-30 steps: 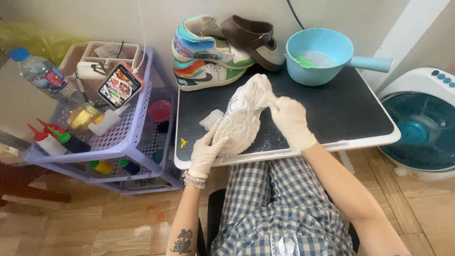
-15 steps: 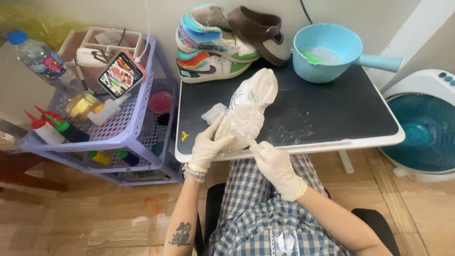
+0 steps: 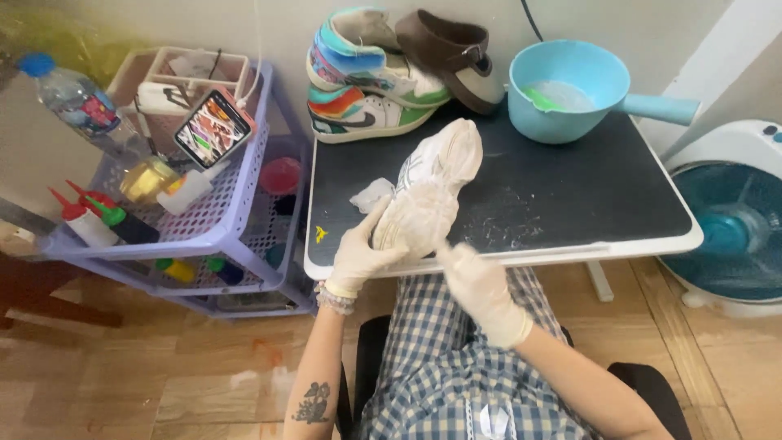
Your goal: A person is cleaning and repairing a white sneaker by applying a substance to the sole, wiping it, and stuffing it with paper.
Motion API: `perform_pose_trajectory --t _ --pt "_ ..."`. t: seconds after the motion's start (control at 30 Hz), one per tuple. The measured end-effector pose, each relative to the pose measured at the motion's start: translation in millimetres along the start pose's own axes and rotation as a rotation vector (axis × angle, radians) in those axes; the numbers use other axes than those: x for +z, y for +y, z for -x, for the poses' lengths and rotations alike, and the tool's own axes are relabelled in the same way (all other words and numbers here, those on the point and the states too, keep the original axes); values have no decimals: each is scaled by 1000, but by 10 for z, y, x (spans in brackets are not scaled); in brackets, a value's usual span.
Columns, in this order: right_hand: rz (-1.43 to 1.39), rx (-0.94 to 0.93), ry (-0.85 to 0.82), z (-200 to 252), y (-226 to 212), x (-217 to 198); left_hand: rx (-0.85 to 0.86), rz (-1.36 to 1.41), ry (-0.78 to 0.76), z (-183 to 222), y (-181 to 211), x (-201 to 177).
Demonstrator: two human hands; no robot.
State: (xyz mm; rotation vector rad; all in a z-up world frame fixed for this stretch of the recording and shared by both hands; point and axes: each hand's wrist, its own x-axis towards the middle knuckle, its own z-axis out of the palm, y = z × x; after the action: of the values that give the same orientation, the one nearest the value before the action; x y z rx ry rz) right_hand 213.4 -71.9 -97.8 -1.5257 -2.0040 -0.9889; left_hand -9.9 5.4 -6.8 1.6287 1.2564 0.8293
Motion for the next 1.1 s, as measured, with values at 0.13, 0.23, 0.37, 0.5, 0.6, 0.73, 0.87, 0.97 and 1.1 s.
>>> perform_pose_trajectory --t 0.13,0.23,0.37,0.5,0.6,0.73,0.87,0.97,1.1 --pt "-43 -92 59 -237 63 -289 55 -79 -19 47 -28 -2" --pt "-148 -28 78 -214 39 -145 147 77 55 160 328 -26" --pt "-293 -123 91 -317 34 -299 -135 6 103 172 543 -2" --pt "-219 -271 145 -320 -44 -270 -195 65 127 3 151 15" --pt "-357 -156 63 -71 -184 -107 -177 162 87 38 206 6" --pt "-295 -233 117 -340 -6 -346 -196 158 119 117 350 8" --pt "-317 -142 21 -162 -128 -248 -332 72 87 203 549 -33" --pt "-524 20 15 -65 -35 -181 -307 61 108 204 487 -5" --pt "-663 283 -115 -146 -9 -489 225 -124 106 6 -153 131"
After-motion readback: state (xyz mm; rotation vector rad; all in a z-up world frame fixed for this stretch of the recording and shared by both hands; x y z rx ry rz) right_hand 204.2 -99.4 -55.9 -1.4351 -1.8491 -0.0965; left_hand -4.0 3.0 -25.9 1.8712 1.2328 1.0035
